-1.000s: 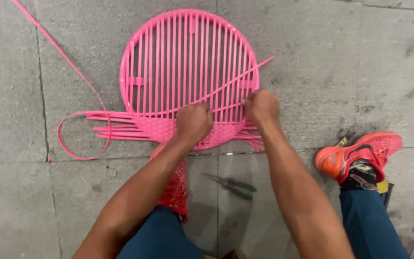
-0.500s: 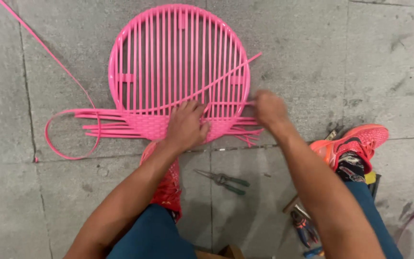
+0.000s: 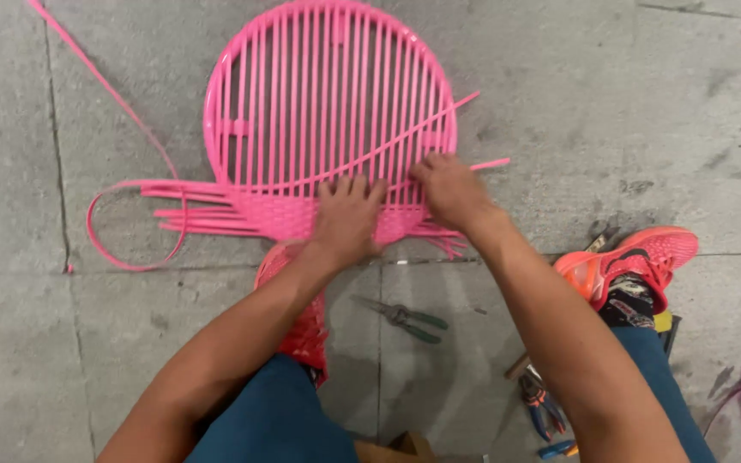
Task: The recorder is weaving pink plastic strips into a circular furniture frame in a workshop.
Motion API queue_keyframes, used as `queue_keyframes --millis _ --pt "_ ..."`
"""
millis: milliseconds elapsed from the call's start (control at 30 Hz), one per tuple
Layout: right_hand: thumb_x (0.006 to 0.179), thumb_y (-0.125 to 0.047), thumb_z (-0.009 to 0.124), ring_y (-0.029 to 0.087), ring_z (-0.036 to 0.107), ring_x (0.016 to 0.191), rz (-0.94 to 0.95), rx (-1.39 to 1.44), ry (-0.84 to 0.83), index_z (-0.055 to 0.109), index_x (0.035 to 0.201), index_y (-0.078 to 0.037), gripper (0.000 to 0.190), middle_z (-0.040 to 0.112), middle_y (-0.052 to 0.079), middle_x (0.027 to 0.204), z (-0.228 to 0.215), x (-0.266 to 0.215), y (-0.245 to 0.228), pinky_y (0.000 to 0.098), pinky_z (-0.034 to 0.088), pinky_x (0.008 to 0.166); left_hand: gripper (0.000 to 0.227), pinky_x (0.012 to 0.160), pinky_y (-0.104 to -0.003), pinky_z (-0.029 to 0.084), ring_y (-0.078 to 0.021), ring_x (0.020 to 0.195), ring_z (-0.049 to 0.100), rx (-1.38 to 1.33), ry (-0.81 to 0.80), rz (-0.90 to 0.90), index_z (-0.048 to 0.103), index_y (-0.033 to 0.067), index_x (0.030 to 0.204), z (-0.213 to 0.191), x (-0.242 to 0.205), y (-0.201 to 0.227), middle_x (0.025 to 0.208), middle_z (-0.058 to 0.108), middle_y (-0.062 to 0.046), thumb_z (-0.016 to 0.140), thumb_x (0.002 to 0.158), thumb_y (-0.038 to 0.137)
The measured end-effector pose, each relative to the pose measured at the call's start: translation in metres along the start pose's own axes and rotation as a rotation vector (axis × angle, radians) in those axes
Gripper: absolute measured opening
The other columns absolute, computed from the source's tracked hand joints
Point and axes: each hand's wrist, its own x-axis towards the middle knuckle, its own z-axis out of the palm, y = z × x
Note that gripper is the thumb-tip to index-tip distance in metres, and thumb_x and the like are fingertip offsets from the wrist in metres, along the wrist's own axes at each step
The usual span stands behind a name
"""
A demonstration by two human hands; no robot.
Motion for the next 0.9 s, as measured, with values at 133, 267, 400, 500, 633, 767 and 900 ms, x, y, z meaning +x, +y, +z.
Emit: queue_keyframes --millis 133,267,400,500,633,767,900 --pt "0.083 -0.009 0.062 0.041 0.065 0.1 0.076 -0.069 -0.125 0.072 0.121 -0.016 0.04 0.069 0.015 0.113 -0.002 0.0 -0.001 0.0508 0.054 0.087 0.109 0.093 -0.055 0.038 -0.0326 0.114 0.052 0.098 -0.015 -0.025 0.052 0.0147 0.138 -0.003 0.004 0.009 0.117 0.056 -0.012 0.096 0.044 0.049" --pt "0.083 -0.01 0.062 0.039 0.067 0.099 0.08 -0.029 -0.25 0.075 0.118 -0.02 0.039 0.071 0.012 0.108 -0.005 0.008 0.003 0.0505 0.054 0.085 0.095 0.092 -0.056 0.038 -0.0338 0.112 0.052 0.038 -0.018 -0.058 0.055 0.0161 0.128 0.009 0.002 0.004 0.115 0.056 -0.013 0.096 0.047 0.044" --pt "0.087 -0.014 0.061 0.034 0.07 0.104 0.121 0.065 -0.444 0.076 0.115 -0.019 0.032 0.075 0.009 0.11 0.006 0.015 0.015 0.0468 0.055 0.088 0.08 0.095 -0.056 0.036 -0.0362 0.112 0.052 -0.09 0.126 -0.019 0.061 0.018 0.116 0.017 -0.002 0.0 0.111 0.057 -0.014 0.095 0.046 0.035" --pt "0.088 -0.014 0.062 0.031 0.071 0.106 0.122 0.116 -0.506 0.076 0.115 -0.018 0.031 0.076 0.008 0.113 0.013 0.02 0.021 0.0434 0.055 0.091 0.077 0.098 -0.054 0.035 -0.036 0.112 0.052 -0.135 0.157 -0.026 0.063 0.0192 0.115 0.015 -0.004 0.0 0.111 0.057 -0.013 0.094 0.046 0.032" --pt "0.085 -0.009 0.062 0.027 0.071 0.109 0.17 0.166 -0.564 0.077 0.117 -0.018 0.037 0.076 0.007 0.116 0.01 0.025 0.021 0.0394 0.055 0.095 0.084 0.099 -0.052 0.033 -0.0347 0.113 0.051 -0.139 0.029 -0.069 0.063 0.018 0.12 0.011 0.0 0.001 0.112 0.057 -0.013 0.096 0.045 0.036" --pt "0.082 -0.007 0.064 0.025 0.072 0.11 0.149 0.211 -0.642 0.077 0.117 -0.018 0.039 0.077 0.006 0.117 -0.002 0.04 0.031 0.0377 0.055 0.096 0.08 0.101 -0.053 0.036 -0.0336 0.115 0.052 -0.101 0.06 -0.048 0.064 0.0188 0.123 0.005 0.001 -0.008 0.115 0.057 -0.013 0.095 0.051 0.038" --pt "0.086 -0.005 0.058 0.029 0.072 0.108 0.189 0.215 -0.468 0.075 0.121 -0.016 0.04 0.075 0.011 0.116 -0.021 0.046 0.024 0.0394 0.054 0.095 0.041 0.093 -0.053 0.046 -0.031 0.107 0.06 -0.204 0.006 -0.039 0.069 0.0123 0.118 0.016 0.012 -0.042 0.11 0.063 -0.014 0.075 0.081 0.027"
